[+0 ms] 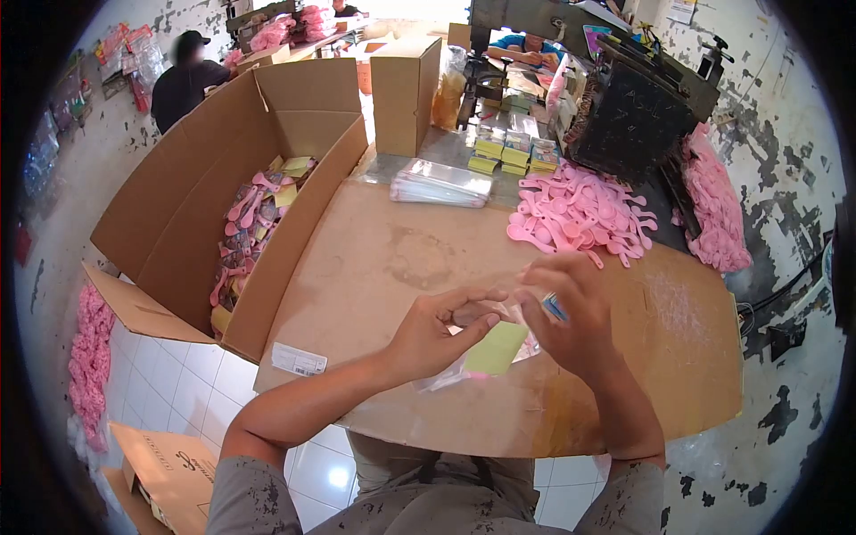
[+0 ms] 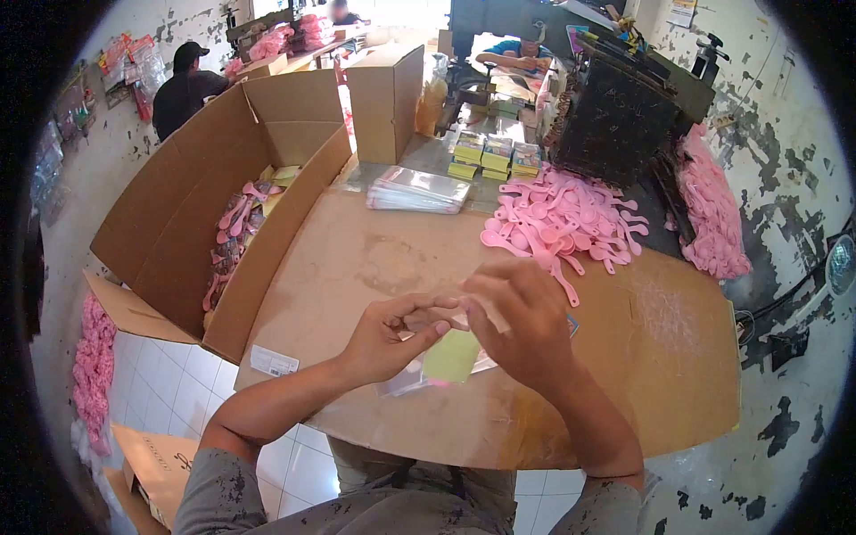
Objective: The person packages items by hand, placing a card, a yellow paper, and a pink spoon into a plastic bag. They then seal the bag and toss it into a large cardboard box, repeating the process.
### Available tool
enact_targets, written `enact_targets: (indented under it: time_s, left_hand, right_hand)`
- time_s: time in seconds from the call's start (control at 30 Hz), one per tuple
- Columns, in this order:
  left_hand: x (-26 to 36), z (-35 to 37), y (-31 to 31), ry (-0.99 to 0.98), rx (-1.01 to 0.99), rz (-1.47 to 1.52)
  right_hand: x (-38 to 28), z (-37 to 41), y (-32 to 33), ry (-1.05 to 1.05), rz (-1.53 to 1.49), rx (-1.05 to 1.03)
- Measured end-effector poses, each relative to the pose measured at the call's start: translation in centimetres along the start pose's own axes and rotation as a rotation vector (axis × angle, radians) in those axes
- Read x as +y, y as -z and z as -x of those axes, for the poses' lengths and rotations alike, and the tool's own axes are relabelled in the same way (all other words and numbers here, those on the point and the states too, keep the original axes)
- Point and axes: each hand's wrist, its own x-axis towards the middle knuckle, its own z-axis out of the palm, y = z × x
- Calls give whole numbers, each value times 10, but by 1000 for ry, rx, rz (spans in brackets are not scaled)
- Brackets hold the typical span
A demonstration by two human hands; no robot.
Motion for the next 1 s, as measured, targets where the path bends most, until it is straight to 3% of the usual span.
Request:
enact_targets:
  time_s: [0.1,0.3,0.5,0.6,0.7,1.0]
  left_hand:
    - [0,2,0,-23,1,-109]
    - [-4,4,-2,-30,3,-304]
    - [2,5,-2,-47,-117,-465]
    - [3,3,-1,-19,-142,-401]
    - [-6,3,-2,10,-81,-283]
    - [-4,4,-1,8,-99,-459]
  right_hand:
    - [-12,-3,1,146,246,-118]
    - [-11,4,-9,212,353,-205]
    - [0,2,-11,46,285,-324]
    - [18,3,-7,-33,274,-211]
    - [14,1,2,62,96,-172]
    - [-5,8,-13,202,337,-255]
